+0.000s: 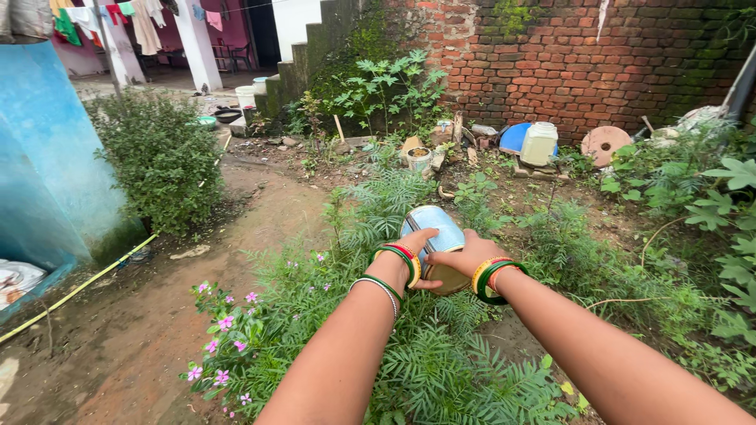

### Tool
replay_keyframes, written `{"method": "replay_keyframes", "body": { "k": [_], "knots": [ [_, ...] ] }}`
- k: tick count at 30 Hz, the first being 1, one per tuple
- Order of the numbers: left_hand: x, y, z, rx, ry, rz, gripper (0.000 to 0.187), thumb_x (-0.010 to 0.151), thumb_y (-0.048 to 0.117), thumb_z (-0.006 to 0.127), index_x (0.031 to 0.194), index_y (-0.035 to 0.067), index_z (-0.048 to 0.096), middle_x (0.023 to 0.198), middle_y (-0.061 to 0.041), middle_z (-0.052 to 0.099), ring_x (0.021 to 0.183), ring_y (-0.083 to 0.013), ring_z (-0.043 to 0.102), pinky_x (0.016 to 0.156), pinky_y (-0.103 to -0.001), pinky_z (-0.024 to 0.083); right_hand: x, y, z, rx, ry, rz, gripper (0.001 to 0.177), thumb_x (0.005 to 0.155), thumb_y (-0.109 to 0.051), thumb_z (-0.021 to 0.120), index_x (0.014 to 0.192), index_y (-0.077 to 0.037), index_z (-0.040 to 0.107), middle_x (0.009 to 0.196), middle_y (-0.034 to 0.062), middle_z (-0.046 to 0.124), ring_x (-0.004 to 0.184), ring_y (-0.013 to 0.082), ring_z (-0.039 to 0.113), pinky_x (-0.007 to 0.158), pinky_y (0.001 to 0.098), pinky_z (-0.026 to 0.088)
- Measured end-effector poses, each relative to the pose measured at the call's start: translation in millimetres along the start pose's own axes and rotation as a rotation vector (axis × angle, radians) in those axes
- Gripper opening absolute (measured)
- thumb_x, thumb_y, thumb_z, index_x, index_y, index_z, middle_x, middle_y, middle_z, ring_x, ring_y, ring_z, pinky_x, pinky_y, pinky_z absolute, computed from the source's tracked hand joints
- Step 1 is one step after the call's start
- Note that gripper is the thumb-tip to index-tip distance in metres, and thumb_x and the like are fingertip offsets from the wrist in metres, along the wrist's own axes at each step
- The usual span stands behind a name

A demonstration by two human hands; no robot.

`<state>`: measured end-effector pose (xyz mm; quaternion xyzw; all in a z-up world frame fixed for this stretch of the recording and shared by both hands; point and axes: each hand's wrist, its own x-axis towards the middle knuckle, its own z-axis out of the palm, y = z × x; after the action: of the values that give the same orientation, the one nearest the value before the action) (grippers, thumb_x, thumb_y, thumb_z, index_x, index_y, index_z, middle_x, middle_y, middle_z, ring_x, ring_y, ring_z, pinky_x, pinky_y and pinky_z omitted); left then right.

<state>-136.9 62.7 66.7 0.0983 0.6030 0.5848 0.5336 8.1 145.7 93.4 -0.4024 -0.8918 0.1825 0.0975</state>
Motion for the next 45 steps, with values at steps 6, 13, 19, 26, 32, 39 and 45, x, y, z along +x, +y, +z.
{"method": "replay_keyframes", "body": {
  "k": [6, 13, 19, 26, 32, 39, 45],
  "knots": [
    [-11.0, 7.5, -0.8, -0.059, 0.041, 0.031, 0.081, 0.085, 0.049, 0.074, 0.152, 0.022, 0.038, 0.147, -0.020, 0.041, 0.124, -0.0395, 0.055, 0.085, -0.055, 0.061, -11.4, 0.0, -3.4, 0.156, 0.053, -0.105, 0.122, 0.054, -0.076, 0.074, 0.148, -0.004, 0.046, 0.122, 0.0231, 0.072, 0.108, 0.0332, 0.074, 0.093, 0.0391, 0.057],
    [-9.6, 13.1, -5.0, -0.068, 0.019, 0.065, 0.081, 0.081, 0.049, 0.073, 0.151, 0.023, 0.039, 0.149, -0.019, 0.040, 0.125, -0.0399, 0.055, 0.085, -0.055, 0.060, -6.1, -0.4, 0.3, 0.223, 0.096, -0.106, 0.126, 0.056, -0.075, 0.075, 0.153, -0.004, 0.037, 0.124, 0.0255, 0.069, 0.109, 0.0346, 0.072, 0.095, 0.0403, 0.056],
    [0.8, 14.1, -19.0, -0.141, 0.036, 0.034, 0.079, 0.083, 0.050, 0.073, 0.149, 0.024, 0.040, 0.148, -0.022, 0.039, 0.123, -0.0392, 0.055, 0.084, -0.054, 0.060, -0.1, -21.8, 0.2, 0.082, 0.162, -0.140, 0.124, 0.057, -0.075, 0.077, 0.153, -0.008, 0.038, 0.135, 0.0270, 0.061, 0.121, 0.0383, 0.065, 0.103, 0.0445, 0.051],
    [22.4, 20.0, -39.3, -0.189, 0.032, -0.001, 0.082, 0.084, 0.047, 0.074, 0.150, 0.021, 0.035, 0.149, -0.022, 0.039, 0.123, -0.0402, 0.055, 0.078, -0.051, 0.063, -2.5, -56.5, 0.8, -0.009, 0.186, -0.030, 0.124, 0.056, -0.074, 0.079, 0.157, -0.017, 0.034, 0.143, 0.0231, 0.055, 0.127, 0.0394, 0.059, 0.107, 0.0502, 0.048],
    [17.1, 19.8, -44.8, -0.288, -0.026, -0.048, 0.082, 0.085, 0.045, 0.076, 0.150, 0.021, 0.032, 0.151, -0.022, 0.037, 0.124, -0.0413, 0.055, 0.080, -0.052, 0.064, 0.7, -60.6, -5.9, -0.030, 0.186, -0.049, 0.119, 0.059, -0.076, 0.077, 0.155, -0.017, 0.038, 0.143, 0.0213, 0.054, 0.128, 0.0385, 0.059, 0.107, 0.0493, 0.048],
    [15.2, 18.5, -49.7, -0.258, -0.061, -0.064, 0.089, 0.084, 0.052, 0.078, 0.148, 0.013, 0.030, 0.138, -0.029, 0.047, 0.114, -0.0400, 0.061, 0.080, -0.051, 0.064, 2.9, -59.1, -4.8, -0.011, 0.259, -0.094, 0.111, 0.061, -0.074, 0.078, 0.149, -0.014, 0.047, 0.138, 0.0215, 0.059, 0.126, 0.0384, 0.060, 0.108, 0.0495, 0.046],
    [13.5, 15.1, -53.5, -0.229, -0.082, -0.061, 0.085, 0.083, 0.054, 0.077, 0.143, 0.012, 0.034, 0.129, -0.028, 0.049, 0.111, -0.0394, 0.062, 0.082, -0.050, 0.064, -4.5, -60.3, -5.1, -0.009, 0.251, -0.102, 0.106, 0.062, -0.073, 0.078, 0.146, -0.014, 0.050, 0.136, 0.0226, 0.059, 0.124, 0.0389, 0.061, 0.105, 0.0484, 0.049]
  ]
}}
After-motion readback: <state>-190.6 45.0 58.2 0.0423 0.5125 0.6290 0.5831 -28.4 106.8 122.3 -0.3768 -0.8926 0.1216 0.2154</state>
